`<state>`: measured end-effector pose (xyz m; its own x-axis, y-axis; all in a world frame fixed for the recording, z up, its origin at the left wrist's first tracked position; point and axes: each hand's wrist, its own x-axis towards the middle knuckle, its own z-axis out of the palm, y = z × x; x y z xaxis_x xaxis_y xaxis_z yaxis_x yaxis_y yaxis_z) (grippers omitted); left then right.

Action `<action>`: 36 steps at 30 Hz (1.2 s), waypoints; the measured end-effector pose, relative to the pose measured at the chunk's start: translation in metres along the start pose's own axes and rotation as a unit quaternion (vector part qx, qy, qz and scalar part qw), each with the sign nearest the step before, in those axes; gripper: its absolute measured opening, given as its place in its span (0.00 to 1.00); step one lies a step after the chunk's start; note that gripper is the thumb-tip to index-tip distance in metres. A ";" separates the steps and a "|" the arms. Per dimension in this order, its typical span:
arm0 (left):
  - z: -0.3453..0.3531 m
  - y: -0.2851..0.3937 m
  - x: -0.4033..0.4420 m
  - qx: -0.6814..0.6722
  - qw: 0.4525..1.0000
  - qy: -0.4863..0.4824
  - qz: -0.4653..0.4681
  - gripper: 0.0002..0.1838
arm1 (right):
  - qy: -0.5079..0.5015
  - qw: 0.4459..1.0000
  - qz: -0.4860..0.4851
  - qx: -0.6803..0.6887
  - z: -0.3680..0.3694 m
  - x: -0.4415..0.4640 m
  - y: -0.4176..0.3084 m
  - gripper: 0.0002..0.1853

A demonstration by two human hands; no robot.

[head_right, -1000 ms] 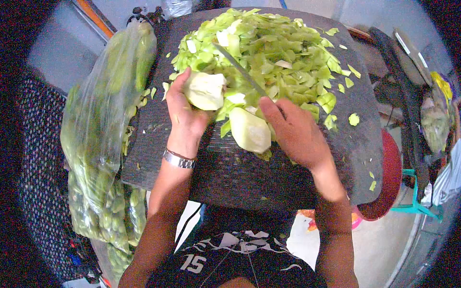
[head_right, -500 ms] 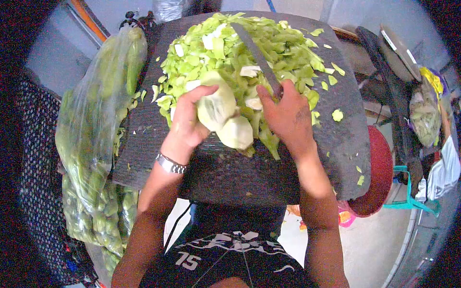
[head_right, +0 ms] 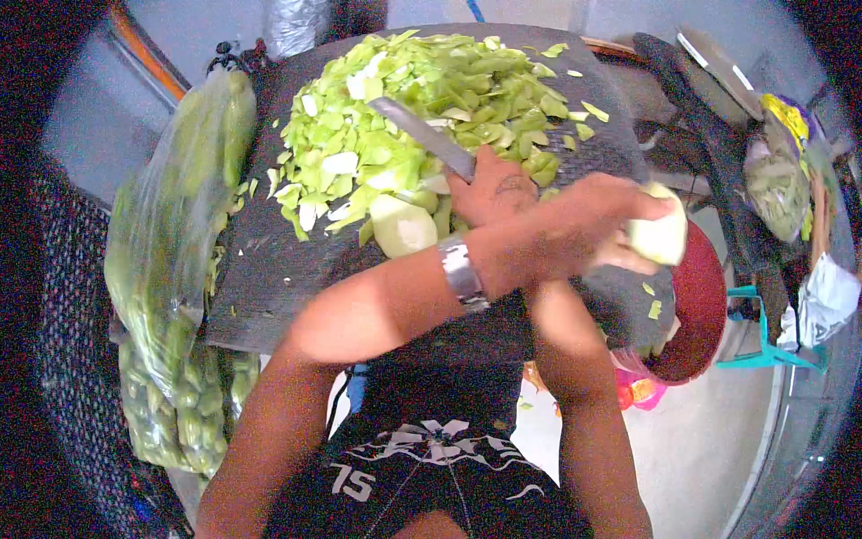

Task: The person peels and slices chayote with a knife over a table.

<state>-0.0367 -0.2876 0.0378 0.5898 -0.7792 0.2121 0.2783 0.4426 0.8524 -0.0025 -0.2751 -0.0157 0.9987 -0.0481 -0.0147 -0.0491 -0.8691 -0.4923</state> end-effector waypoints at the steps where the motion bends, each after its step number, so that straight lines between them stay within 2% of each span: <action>1: 0.012 -0.001 0.006 -0.134 0.986 0.013 -0.101 0.16 | 0.005 1.000 -0.004 0.004 -0.001 0.000 0.002 0.29; 3: 0.012 0.000 0.007 -0.118 0.993 0.018 -0.011 0.17 | 0.008 1.000 -0.014 0.015 0.000 0.001 0.006 0.29; 5: -0.005 0.030 -0.016 0.100 0.991 0.093 0.007 0.17 | 0.026 0.995 -0.077 0.055 0.002 0.006 0.015 0.27; 6: -0.018 0.049 -0.034 0.207 0.969 0.132 0.016 0.17 | 0.033 0.991 -0.110 0.075 0.005 0.008 0.021 0.26; 8: -0.058 0.068 -0.078 0.474 0.856 0.179 0.099 0.17 | 0.047 0.976 -0.181 0.115 0.009 0.013 0.028 0.24; 9: -0.066 0.082 -0.105 0.584 0.775 0.239 0.045 0.16 | 0.055 0.966 -0.215 0.136 0.012 0.014 0.028 0.23; 10: -0.068 0.091 -0.131 0.622 0.723 0.300 -0.023 0.18 | 0.040 0.997 -0.046 0.045 0.002 0.008 0.016 0.24; 11: -0.066 0.105 -0.149 0.711 0.612 0.309 -0.158 0.25 | 0.033 0.997 -0.041 0.050 -0.002 0.007 0.012 0.25; 12: -0.082 0.094 -0.170 0.755 0.539 0.328 -0.177 0.35 | 0.025 0.997 -0.036 0.056 -0.005 0.007 0.011 0.26; 15: -0.075 0.074 -0.185 0.735 0.507 0.333 -0.302 0.41 | 0.021 0.996 -0.032 0.078 -0.004 0.005 0.009 0.26; 16: -0.078 0.063 -0.185 0.752 0.498 0.323 -0.286 0.43 | 0.027 0.996 -0.033 0.076 -0.003 0.004 0.008 0.25; 19: -0.080 0.048 -0.170 0.752 0.521 0.331 -0.233 0.42 | 0.038 0.996 -0.031 0.071 -0.005 0.004 0.010 0.25; 23: -0.078 0.032 -0.145 0.711 0.608 0.298 -0.188 0.32 | 0.056 0.994 -0.028 0.087 -0.009 0.007 0.012 0.26; 24: -0.073 0.035 -0.139 0.705 0.621 0.277 -0.201 0.29 | 0.083 0.991 -0.040 0.094 -0.009 0.009 0.014 0.26; 27: -0.078 0.024 -0.130 0.705 0.648 0.242 -0.158 0.29 | 0.162 0.978 -0.060 0.118 -0.014 0.018 0.024 0.27; 30: -0.094 0.023 -0.128 0.661 0.706 0.207 -0.150 0.31 | 0.230 0.959 -0.058 0.157 -0.028 0.024 0.032 0.27; 33: -0.111 0.039 -0.144 0.450 0.846 0.272 -0.088 0.33 | 0.191 0.954 -0.046 0.226 -0.040 0.022 0.036 0.27; 34: -0.130 0.043 -0.146 0.295 0.929 0.225 0.007 0.32 | 0.185 0.956 -0.062 0.218 -0.041 0.022 0.039 0.25; 35: -0.141 0.042 -0.153 0.010 0.955 0.296 0.007 0.28 | 0.176 0.958 -0.078 0.211 -0.042 0.021 0.043 0.23; 36: -0.153 0.045 -0.158 -0.116 0.950 0.282 0.074 0.28 | 0.146 0.957 -0.085 0.237 -0.043 0.017 0.040 0.21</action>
<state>-0.0012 -0.0767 -0.0300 0.9292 -0.3687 -0.0238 0.2819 0.6658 0.6908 0.0116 -0.3312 0.0015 0.9428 -0.1210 0.3105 0.1937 -0.5594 -0.8060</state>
